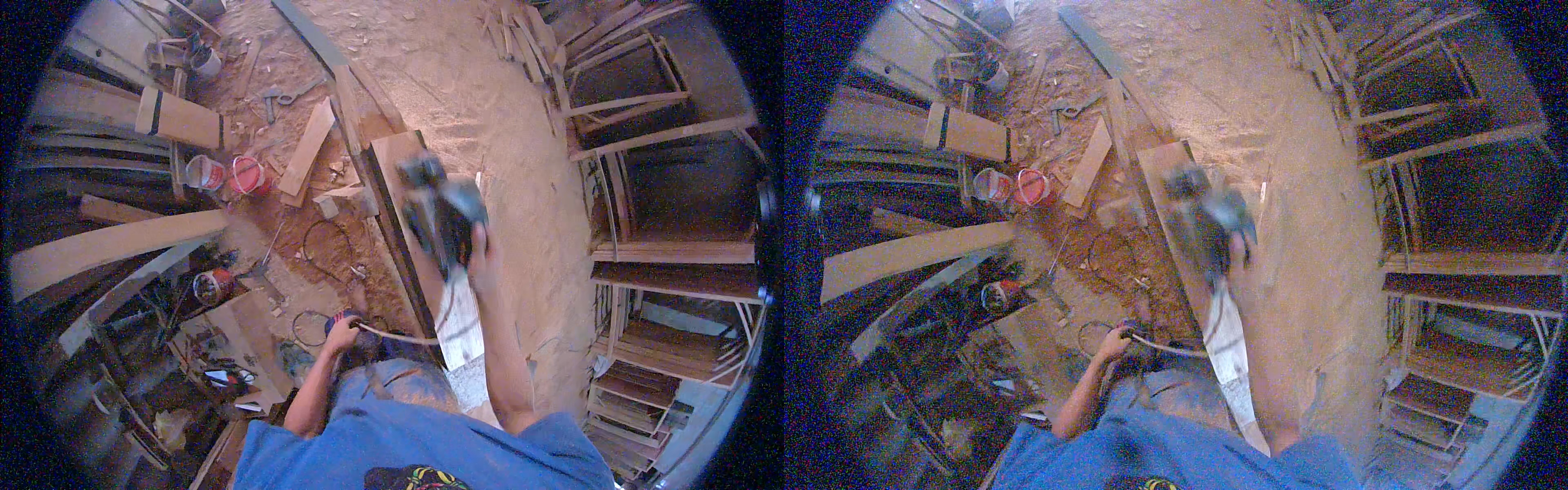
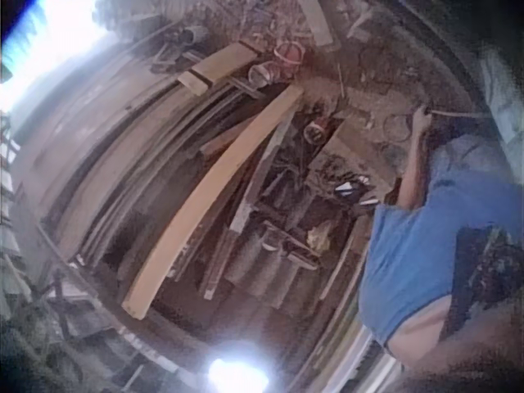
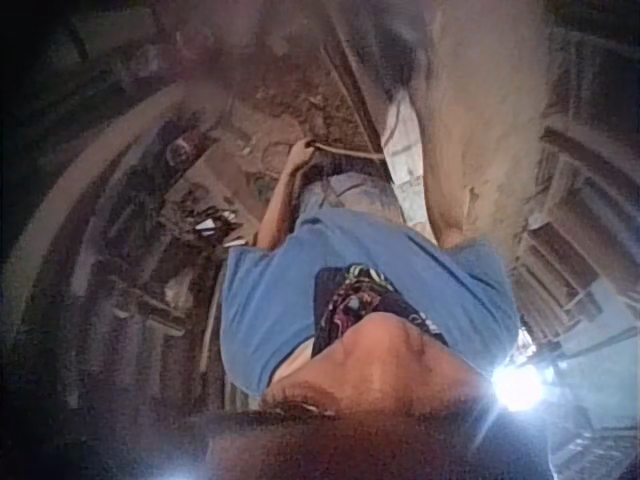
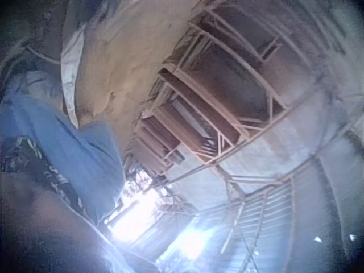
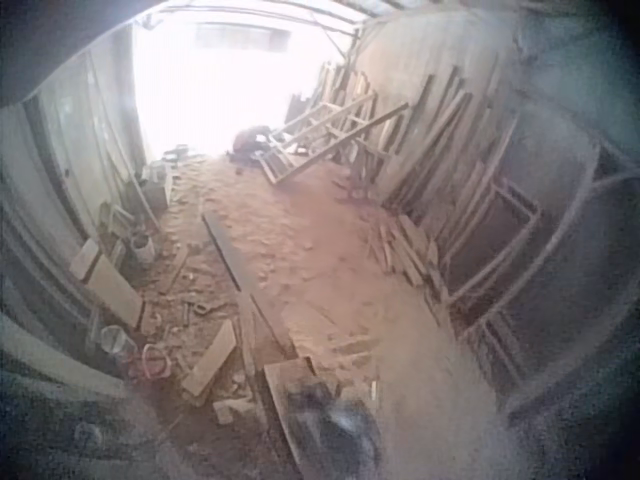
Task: The person uses a handheld electric sander to smooth the surface of a long wooden plank. They repeatedly flip the plank to sand both sides and move the sander along the length of the wood.
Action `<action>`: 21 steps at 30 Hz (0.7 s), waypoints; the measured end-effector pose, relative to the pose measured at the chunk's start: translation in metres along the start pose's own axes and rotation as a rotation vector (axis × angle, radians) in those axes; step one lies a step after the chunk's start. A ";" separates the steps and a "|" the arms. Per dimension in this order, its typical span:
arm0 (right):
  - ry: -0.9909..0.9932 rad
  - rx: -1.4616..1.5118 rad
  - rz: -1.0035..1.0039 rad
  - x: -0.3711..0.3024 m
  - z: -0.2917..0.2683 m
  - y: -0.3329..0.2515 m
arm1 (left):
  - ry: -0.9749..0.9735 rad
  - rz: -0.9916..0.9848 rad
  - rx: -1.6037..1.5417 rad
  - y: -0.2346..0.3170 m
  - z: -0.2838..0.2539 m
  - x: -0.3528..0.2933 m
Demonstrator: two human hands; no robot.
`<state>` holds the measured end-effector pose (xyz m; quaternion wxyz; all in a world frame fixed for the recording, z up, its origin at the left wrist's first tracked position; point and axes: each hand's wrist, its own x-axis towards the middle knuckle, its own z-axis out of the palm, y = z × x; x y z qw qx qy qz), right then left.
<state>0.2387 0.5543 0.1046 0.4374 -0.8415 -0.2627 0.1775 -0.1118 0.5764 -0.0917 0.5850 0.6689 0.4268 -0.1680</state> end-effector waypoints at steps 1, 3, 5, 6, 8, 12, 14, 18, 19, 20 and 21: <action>-0.002 0.091 0.051 -0.036 -0.014 0.003 | -0.017 -0.008 -0.008 -0.006 0.001 -0.001; -0.105 0.272 0.260 -0.093 -0.046 0.034 | -0.040 -0.008 -0.023 -0.008 0.003 -0.001; -0.037 0.232 0.175 -0.116 -0.050 0.025 | -0.051 0.001 -0.028 -0.011 0.005 -0.002; -0.031 0.205 0.131 -0.114 -0.049 0.033 | -0.056 0.011 -0.032 -0.012 0.007 -0.003; -0.012 0.143 0.045 -0.111 -0.047 0.044 | -0.062 0.045 -0.040 -0.013 0.008 0.002; -0.103 0.004 0.165 -0.052 -0.022 -0.008 | -0.008 0.036 -0.046 -0.031 0.014 0.009; -0.008 0.107 0.029 -0.012 0.008 -0.007 | 0.008 0.029 -0.058 -0.033 0.015 0.013; 0.036 -0.050 -0.071 0.065 0.050 -0.075 | -0.018 -0.069 -0.146 -0.002 -0.002 -0.001; 0.059 -0.092 -0.078 0.086 0.061 -0.075 | -0.022 -0.072 -0.149 0.005 -0.004 -0.001; 0.088 -0.134 -0.082 0.104 0.067 -0.074 | -0.028 -0.073 -0.149 0.012 -0.005 0.001; 0.041 -0.105 -0.054 0.115 0.072 -0.084 | 0.015 -0.031 -0.157 0.003 0.002 0.005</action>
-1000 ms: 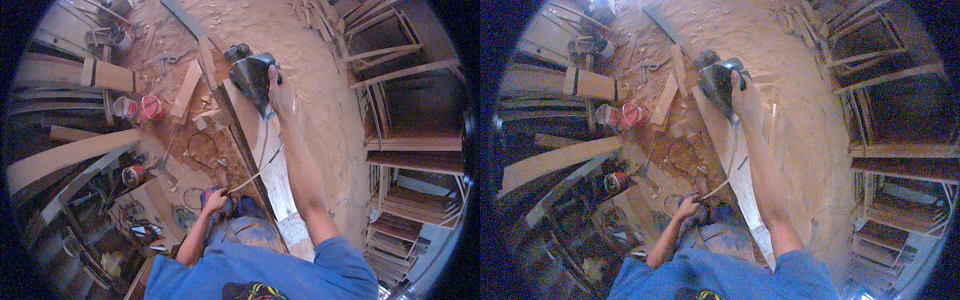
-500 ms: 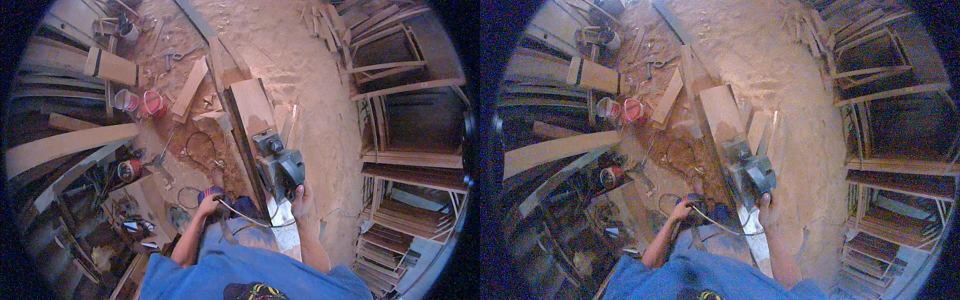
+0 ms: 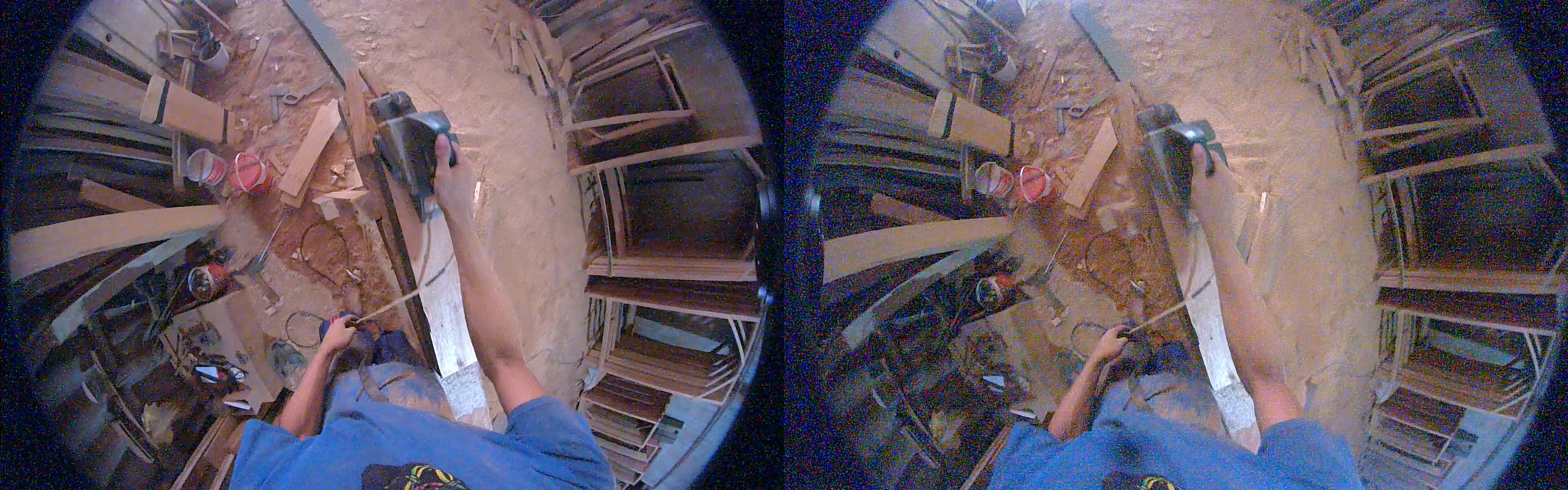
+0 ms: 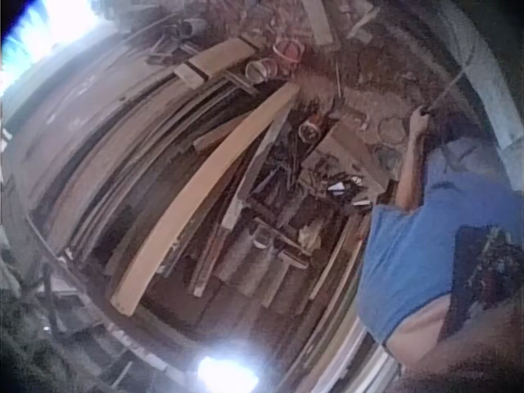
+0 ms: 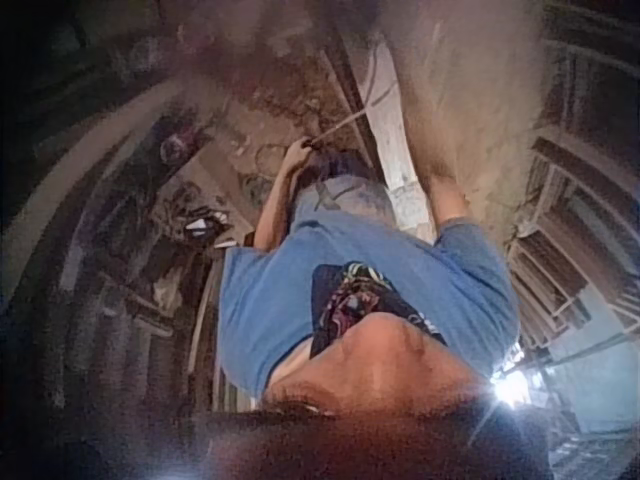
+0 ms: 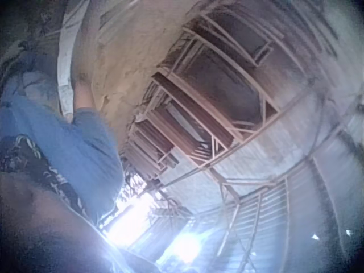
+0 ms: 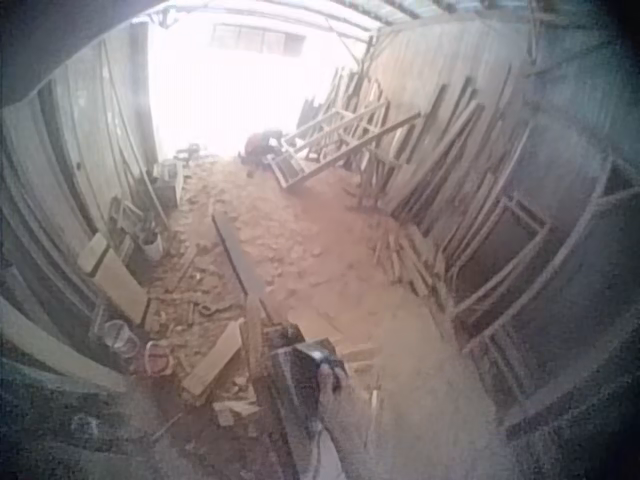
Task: The person uses a handheld electric sander to smooth the surface of a long wooden plank. They repeatedly flip the plank to sand both sides and move the sander along the length of the wood.
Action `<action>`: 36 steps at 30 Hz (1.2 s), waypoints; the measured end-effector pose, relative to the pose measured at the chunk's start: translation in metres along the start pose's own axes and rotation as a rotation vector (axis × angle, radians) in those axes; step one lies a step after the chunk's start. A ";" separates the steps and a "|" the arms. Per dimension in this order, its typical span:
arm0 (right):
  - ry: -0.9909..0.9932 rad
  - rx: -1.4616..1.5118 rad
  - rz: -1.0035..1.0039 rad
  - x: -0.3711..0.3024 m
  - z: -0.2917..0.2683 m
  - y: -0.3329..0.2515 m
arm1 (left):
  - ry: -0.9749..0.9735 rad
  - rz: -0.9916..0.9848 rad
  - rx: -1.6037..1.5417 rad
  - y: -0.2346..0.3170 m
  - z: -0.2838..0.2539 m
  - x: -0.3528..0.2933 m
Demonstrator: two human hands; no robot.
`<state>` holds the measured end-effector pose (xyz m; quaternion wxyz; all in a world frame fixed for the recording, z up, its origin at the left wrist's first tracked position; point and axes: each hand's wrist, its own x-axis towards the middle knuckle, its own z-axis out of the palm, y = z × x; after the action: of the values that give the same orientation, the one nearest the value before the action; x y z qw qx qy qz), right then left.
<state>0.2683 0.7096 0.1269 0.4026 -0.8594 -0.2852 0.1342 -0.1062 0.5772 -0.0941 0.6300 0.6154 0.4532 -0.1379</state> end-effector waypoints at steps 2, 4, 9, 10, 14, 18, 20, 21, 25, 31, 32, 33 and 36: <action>-0.094 0.059 0.053 0.009 0.002 -0.021 | 0.079 0.091 -0.017 -0.026 0.012 0.011; -0.024 0.140 0.007 0.005 0.002 -0.003 | 0.114 0.090 -0.015 -0.028 0.016 0.012; 0.024 -0.081 -0.068 -0.056 -0.022 0.039 | 0.085 0.025 0.008 -0.069 0.019 0.012; -0.003 -0.108 -0.046 -0.084 -0.039 0.031 | 0.080 -0.011 0.014 -0.069 0.017 0.004; -0.130 0.170 0.080 -0.167 -0.082 0.114 | 0.120 0.072 0.109 -0.101 0.029 0.011; -0.181 0.068 0.086 -0.267 -0.150 0.135 | 0.079 -0.012 0.189 -0.084 0.039 -0.003; -0.269 0.196 0.304 -0.308 -0.197 0.109 | -0.002 0.015 0.182 -0.065 0.043 -0.015; -0.392 0.351 0.406 -0.328 -0.218 0.147 | -0.049 0.040 0.178 -0.054 0.049 -0.016; -0.398 0.375 0.517 -0.381 -0.268 0.159 | 0.097 0.131 0.027 -0.053 0.077 -0.003; -0.084 0.154 0.420 -0.492 -0.311 0.283 | -0.051 0.026 -0.708 0.011 0.134 0.000; -0.071 0.216 0.421 -0.503 -0.315 0.281 | -0.040 0.012 -0.628 0.026 0.145 -0.003; -0.050 0.275 0.424 -0.516 -0.319 0.286 | -0.039 -0.002 -0.546 0.043 0.159 -0.009; -0.081 0.011 0.453 -0.552 -0.328 0.354 | 0.230 0.448 -0.597 0.078 0.222 -0.037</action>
<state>0.1121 -0.0040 0.0655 0.3552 -0.8931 -0.1001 0.2573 0.0199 0.3786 -0.0528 0.7409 0.5002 0.3955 0.2109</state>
